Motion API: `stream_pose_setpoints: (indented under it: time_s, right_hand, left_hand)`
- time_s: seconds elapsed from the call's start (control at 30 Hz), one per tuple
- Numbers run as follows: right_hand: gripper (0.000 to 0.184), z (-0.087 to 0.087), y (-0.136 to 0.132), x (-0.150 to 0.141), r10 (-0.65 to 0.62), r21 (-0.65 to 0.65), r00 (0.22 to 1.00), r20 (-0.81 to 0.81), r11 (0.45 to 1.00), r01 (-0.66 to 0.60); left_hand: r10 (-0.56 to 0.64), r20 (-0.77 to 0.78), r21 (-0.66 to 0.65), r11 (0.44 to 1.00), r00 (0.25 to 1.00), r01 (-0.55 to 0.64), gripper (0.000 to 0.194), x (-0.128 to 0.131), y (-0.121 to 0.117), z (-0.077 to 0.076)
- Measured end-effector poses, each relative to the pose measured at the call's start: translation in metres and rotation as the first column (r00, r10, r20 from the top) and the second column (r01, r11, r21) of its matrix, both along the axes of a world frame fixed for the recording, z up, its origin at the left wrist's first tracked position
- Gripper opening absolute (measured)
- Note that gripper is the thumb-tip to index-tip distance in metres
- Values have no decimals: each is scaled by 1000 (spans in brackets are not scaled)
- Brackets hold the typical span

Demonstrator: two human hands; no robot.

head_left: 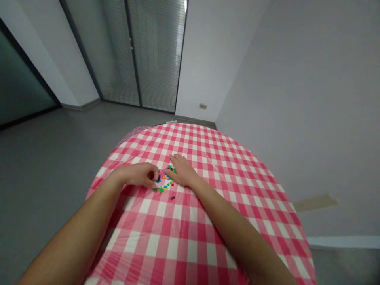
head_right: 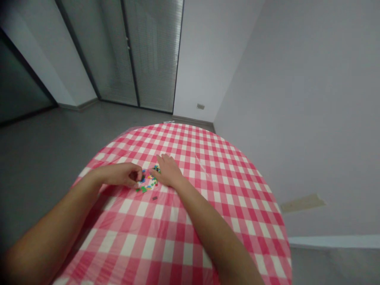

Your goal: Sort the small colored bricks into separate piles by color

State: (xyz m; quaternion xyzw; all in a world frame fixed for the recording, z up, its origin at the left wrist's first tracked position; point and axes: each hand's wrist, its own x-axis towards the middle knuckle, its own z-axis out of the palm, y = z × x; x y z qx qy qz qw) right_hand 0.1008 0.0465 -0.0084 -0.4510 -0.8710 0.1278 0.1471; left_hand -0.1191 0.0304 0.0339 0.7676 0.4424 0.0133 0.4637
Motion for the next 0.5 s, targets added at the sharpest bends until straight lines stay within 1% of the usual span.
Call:
stream_pose_setpoints:
  time_s: [0.07,0.13,0.17,0.23,0.27,0.33,0.4,0.43,0.5]
  right_hand:
    - [73,3,-2,-10,81,-62,993,-80,994,-86]
    - [79,7,-12,-13,145,-130,975,-168,977,-168]
    - [83,9,-19,-11,166,-160,965,-203,967,-200]
    - [93,13,-36,-4,203,-198,950,-237,947,-252]
    - [99,14,-44,1,225,-202,946,-233,940,-274]
    - [109,13,-59,10,285,-183,940,-187,930,-319]
    - [110,10,-67,16,295,-126,948,-118,943,-309]
    - [106,8,-69,17,269,-88,960,-83,957,-276]
    - [98,4,-65,17,164,-3,986,-24,986,-164]
  left_hand:
    - [-3,100,-76,997,995,10,31,-3,3,-2]
    - [32,157,-111,994,987,-14,32,-10,7,-3]
    - [51,147,-96,995,988,-37,32,-14,9,-3]
    - [83,64,-15,996,995,-82,33,-23,12,-2]
    - [94,12,29,995,996,-94,34,-27,14,-2]
    - [95,-68,73,993,993,-90,36,-32,15,-1]
    - [87,-131,81,994,988,-76,36,-30,13,0]
    - [82,-166,87,994,983,-69,35,-27,12,1]
    - [75,-251,112,993,965,-48,32,-18,8,2]
